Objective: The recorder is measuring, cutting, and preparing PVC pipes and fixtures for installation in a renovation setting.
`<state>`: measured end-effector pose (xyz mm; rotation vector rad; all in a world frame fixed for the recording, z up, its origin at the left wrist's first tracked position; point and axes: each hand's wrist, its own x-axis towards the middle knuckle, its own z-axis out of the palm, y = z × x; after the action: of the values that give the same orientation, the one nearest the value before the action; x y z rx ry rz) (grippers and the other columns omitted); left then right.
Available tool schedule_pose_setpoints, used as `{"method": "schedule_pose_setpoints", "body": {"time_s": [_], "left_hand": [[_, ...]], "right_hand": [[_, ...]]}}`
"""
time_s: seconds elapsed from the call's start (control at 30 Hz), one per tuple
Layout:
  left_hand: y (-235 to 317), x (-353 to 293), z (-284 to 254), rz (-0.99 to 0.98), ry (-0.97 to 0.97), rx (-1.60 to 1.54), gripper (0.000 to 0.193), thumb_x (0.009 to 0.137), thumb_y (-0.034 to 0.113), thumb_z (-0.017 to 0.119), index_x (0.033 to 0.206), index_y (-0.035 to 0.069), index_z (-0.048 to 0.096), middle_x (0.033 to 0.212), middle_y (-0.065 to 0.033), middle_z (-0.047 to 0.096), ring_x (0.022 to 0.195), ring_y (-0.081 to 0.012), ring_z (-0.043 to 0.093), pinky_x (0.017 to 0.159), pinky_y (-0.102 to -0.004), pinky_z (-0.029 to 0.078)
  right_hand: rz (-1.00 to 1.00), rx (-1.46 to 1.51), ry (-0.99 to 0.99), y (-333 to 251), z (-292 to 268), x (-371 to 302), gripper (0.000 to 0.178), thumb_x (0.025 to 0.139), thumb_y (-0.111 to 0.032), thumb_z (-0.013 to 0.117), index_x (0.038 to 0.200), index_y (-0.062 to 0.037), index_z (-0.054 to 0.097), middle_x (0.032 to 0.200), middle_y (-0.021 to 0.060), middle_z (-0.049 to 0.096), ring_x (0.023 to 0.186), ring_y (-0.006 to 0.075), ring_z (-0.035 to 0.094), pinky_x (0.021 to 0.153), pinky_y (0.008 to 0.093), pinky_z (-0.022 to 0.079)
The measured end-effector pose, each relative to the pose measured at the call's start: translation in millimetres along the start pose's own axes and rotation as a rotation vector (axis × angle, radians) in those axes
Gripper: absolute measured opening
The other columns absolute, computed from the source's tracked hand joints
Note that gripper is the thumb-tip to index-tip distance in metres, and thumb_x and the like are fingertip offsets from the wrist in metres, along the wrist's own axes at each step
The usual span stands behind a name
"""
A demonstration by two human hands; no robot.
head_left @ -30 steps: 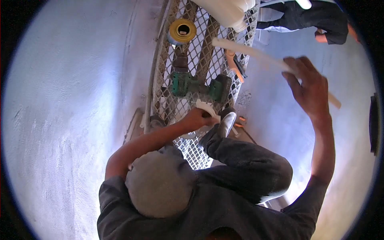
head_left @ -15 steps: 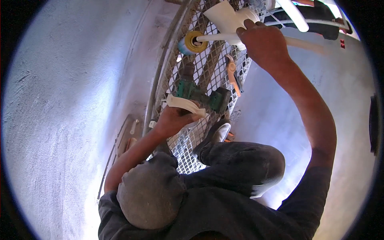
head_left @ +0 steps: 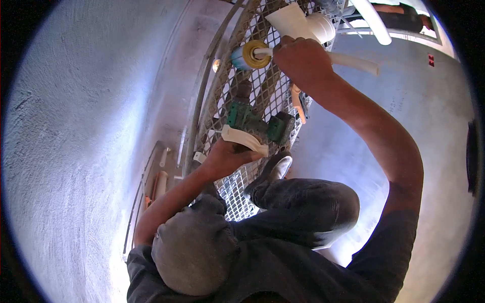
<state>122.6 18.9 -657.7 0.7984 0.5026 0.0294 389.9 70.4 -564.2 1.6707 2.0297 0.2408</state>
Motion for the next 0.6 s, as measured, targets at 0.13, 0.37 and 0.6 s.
{"method": "schedule_pose_setpoints", "body": {"time_s": [0.13,0.37,0.6], "left_hand": [[0,-1,-3,-0.015,0.007,-0.028,0.033,0.083,0.012,0.073,0.112,0.0,0.061,0.103,-0.008,0.068,0.096,-0.0151,0.064,0.085,-0.0295,0.052],[15,-4,-12,0.014,0.03,0.001,0.032,0.083,0.01,0.072,0.112,0.0,0.061,0.104,-0.0079,0.067,0.098,-0.0144,0.064,0.086,-0.03,0.052],[29,-2,-33,0.062,0.153,-0.022,0.028,0.085,0.008,0.069,0.111,0.001,0.061,0.103,-0.0063,0.067,0.095,-0.0128,0.063,0.086,-0.0284,0.051]], "right_hand": [[-0.068,0.045,-0.091,-1,9,13,0.012,0.07,-0.01,0.068,0.082,-0.0078,0.066,0.081,0.0081,0.063,0.069,0.0226,0.067,0.055,0.0346,0.054],[-0.002,0.012,-0.099,17,0,4,0.013,0.075,-0.01,0.065,0.088,-0.0096,0.065,0.079,0.0056,0.062,0.069,0.0217,0.067,0.054,0.0364,0.053],[0.142,0.112,-0.106,56,-3,-43,0.014,0.075,-0.01,0.066,0.088,-0.0088,0.061,0.079,0.0085,0.062,0.067,0.0268,0.067,0.054,0.0409,0.052]]}}
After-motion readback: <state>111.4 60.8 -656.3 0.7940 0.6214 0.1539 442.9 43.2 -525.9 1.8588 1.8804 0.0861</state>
